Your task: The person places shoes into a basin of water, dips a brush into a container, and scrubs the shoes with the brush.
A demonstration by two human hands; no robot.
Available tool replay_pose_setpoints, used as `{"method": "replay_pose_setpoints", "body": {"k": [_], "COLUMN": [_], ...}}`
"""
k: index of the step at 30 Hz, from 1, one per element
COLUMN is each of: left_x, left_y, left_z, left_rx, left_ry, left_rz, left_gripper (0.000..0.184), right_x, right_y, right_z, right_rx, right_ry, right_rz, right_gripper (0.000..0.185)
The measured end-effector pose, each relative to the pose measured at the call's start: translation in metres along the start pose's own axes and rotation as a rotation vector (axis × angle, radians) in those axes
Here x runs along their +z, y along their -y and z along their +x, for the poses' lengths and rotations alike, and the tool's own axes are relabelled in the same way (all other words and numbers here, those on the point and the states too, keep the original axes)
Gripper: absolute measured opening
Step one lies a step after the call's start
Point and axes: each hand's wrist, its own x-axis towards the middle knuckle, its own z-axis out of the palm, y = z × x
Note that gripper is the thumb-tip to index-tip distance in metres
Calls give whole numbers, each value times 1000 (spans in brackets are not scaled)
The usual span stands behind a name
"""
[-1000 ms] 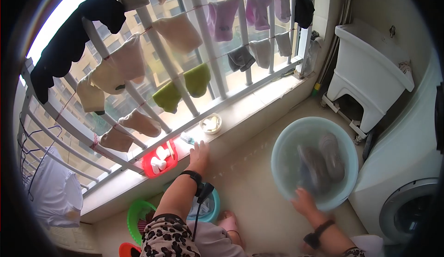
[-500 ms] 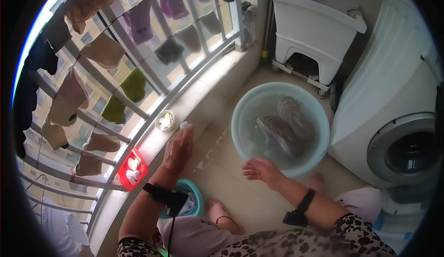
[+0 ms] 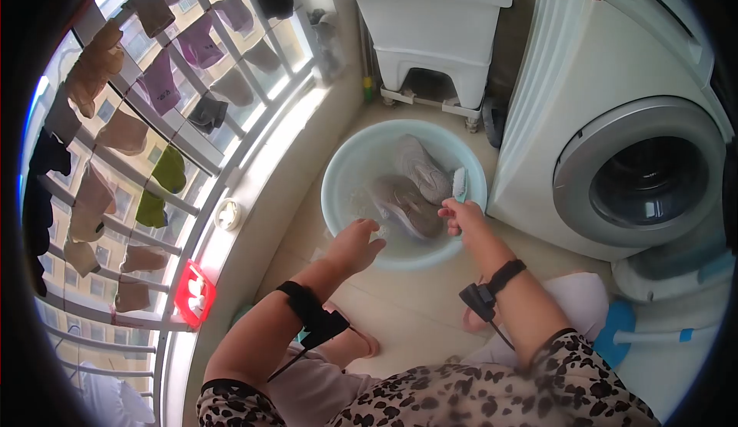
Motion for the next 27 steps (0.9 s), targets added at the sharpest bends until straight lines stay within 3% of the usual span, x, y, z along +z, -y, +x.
{"method": "replay_pose_setpoints", "body": {"k": [2, 3, 6, 7, 10, 12, 13, 15, 16, 18, 21, 24, 25, 27], "left_x": [15, 18, 47, 66, 155, 207, 218, 233, 239, 183, 212, 198, 174, 147], "left_y": [10, 16, 41, 56, 123, 152, 151, 146, 142, 91, 127, 144, 128, 114], "left_z": [1, 5, 28, 37, 69, 84, 91, 106, 113, 115, 131, 118, 113, 112], "left_rx": [-49, -70, -133, -155, -206, -280, -347, -508, -589, -808, -672, -515, -454, -495], "left_ry": [272, 399, 369, 294, 118, 25, 53, 19, -11, -102, 8, 103, 19, -16], "left_rz": [96, 147, 6, -17, -469, -729, -824, -1009, -1101, -1273, -1301, -2214, -2321, -2021], "left_gripper": [40, 42, 44, 35, 25, 23, 34, 36, 37, 26, 10, 4, 9, 9], "right_x": [-23, -26, -4, 5, 24, 30, 32, 36, 38, 36, 18, -4, 14, 10], "right_y": [-22, -30, -37, -27, -31, -28, -33, -38, -44, -61, -83, -92, -57, -61], "right_z": [17, 24, 27, 26, 39, 55, 62, 75, 82, 94, 116, 134, 109, 104], "right_rx": [-79, -124, -361, -292, -385, -288, -284, -245, -247, -250, -266, 45, 320, 352], "right_ry": [-43, -73, -263, -201, -193, -115, -99, -48, -64, -98, -66, 94, 29, 109], "right_rz": [-148, -290, -970, -1133, -1334, -1431, -1467, -1524, -1532, -1553, -1330, -667, -635, -410], "right_gripper": [18, 31, 50, 67, 75, 86, 88, 98, 98, 100, 95, 80, 59, 46]}}
